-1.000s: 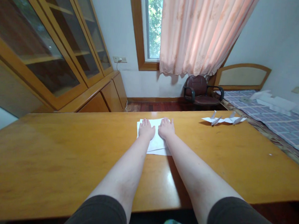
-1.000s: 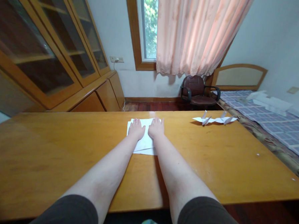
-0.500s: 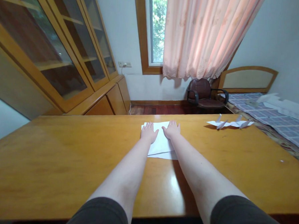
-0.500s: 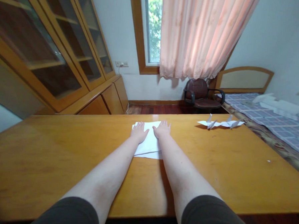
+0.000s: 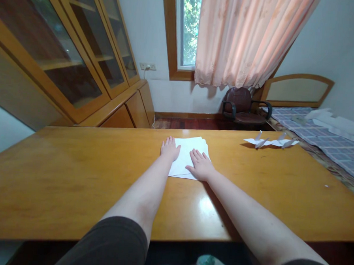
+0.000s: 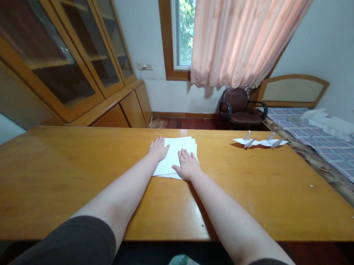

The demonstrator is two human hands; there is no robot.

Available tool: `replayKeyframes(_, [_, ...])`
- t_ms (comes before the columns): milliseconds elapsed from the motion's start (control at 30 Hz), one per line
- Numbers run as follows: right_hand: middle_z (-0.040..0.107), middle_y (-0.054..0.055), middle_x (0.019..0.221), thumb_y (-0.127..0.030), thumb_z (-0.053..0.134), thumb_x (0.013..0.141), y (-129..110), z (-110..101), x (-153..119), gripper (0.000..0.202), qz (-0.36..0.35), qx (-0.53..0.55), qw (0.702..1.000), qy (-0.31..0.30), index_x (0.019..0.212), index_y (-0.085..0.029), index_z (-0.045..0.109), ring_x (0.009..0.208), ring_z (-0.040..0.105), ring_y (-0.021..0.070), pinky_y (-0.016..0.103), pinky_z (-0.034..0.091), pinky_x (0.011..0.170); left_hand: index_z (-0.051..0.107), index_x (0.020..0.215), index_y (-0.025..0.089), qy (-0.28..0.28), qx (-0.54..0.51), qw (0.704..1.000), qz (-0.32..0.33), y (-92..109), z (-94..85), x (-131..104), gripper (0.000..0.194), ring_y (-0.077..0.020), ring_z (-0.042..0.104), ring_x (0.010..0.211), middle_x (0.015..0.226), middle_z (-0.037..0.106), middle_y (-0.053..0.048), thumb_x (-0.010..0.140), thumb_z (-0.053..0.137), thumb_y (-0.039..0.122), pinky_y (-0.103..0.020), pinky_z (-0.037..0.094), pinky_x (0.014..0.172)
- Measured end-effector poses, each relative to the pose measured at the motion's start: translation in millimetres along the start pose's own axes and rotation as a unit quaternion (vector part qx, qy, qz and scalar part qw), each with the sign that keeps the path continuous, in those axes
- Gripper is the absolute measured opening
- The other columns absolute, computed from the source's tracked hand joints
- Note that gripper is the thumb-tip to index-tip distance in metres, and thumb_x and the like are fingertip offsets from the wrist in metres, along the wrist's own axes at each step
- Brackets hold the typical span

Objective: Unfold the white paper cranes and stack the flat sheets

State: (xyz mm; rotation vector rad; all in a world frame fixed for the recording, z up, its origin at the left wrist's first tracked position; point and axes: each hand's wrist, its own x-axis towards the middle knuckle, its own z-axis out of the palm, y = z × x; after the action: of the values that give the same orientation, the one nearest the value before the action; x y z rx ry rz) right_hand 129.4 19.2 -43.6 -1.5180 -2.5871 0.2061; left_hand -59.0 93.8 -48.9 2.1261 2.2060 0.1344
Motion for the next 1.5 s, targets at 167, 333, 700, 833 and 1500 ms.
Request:
replayKeyframes(167, [0.018,0.016,0.15,-0.057,0.032,0.086,23.9,-3.9,-33.8,0.077,0.034,-0.001,0.999,-0.016,0.144,-0.008,0.021,0.14,0.017,0.0269,0.042,0.015,0.111,0.025,0.141,0.009,0.012,0.005,1.0,-0.025,-25.8,-15.9,-5.7,0.062,-0.0268,0.018,0.139,0.15,0.022,-0.013,0.09,0.023,0.043,-0.051,0.015,0.112])
replayKeyframes(333, [0.021,0.017,0.149,-0.056,0.033,0.086,25.8,-8.4,-41.6,0.076,0.038,-0.005,0.999,0.001,0.143,-0.006,0.023,0.139,0.019,0.0266,0.042,0.014,0.111,0.023,0.139,-0.003,0.11,0.032,0.993,-0.008,-3.6,-49.0,-19.6,0.054,-0.0309,0.004,0.14,0.15,0.013,-0.021,0.089,0.027,0.018,-0.051,-0.002,0.112])
replayKeyframes(700, [0.022,0.016,0.149,-0.047,0.033,0.088,25.9,-9.2,-40.9,0.07,0.032,-0.004,0.999,-0.002,0.142,-0.004,0.024,0.139,0.019,0.0248,0.04,0.014,0.112,0.023,0.143,0.016,-0.003,0.011,0.984,0.176,63.4,4.6,-81.4,0.056,-0.0255,0.021,0.138,0.15,0.022,-0.008,0.092,0.023,0.04,-0.046,0.019,0.111])
replayKeyframes(833, [0.021,0.017,0.149,-0.047,0.033,0.088,24.0,-10.3,-41.5,0.07,0.033,0.008,0.999,-0.01,0.142,-0.003,0.024,0.139,0.018,0.0256,0.041,0.015,0.112,0.02,0.144,0.015,-0.033,0.033,0.993,0.108,6.9,-4.6,-72.6,0.059,-0.0236,0.017,0.139,0.152,0.017,-0.008,0.091,0.023,0.039,-0.044,0.019,0.112])
replayKeyframes(1500, [0.057,0.012,0.102,-0.036,0.069,0.066,334.9,-52.8,-96.0,0.047,0.497,0.106,0.625,0.593,0.103,-0.014,0.049,0.094,0.056,0.023,0.038,0.044,0.088,0.01,0.146,0.015,-0.009,0.023,0.995,0.094,-36.1,-12.6,-73.7,0.067,-0.0233,0.025,0.137,0.152,0.007,-0.011,0.089,0.021,0.05,-0.044,0.018,0.112])
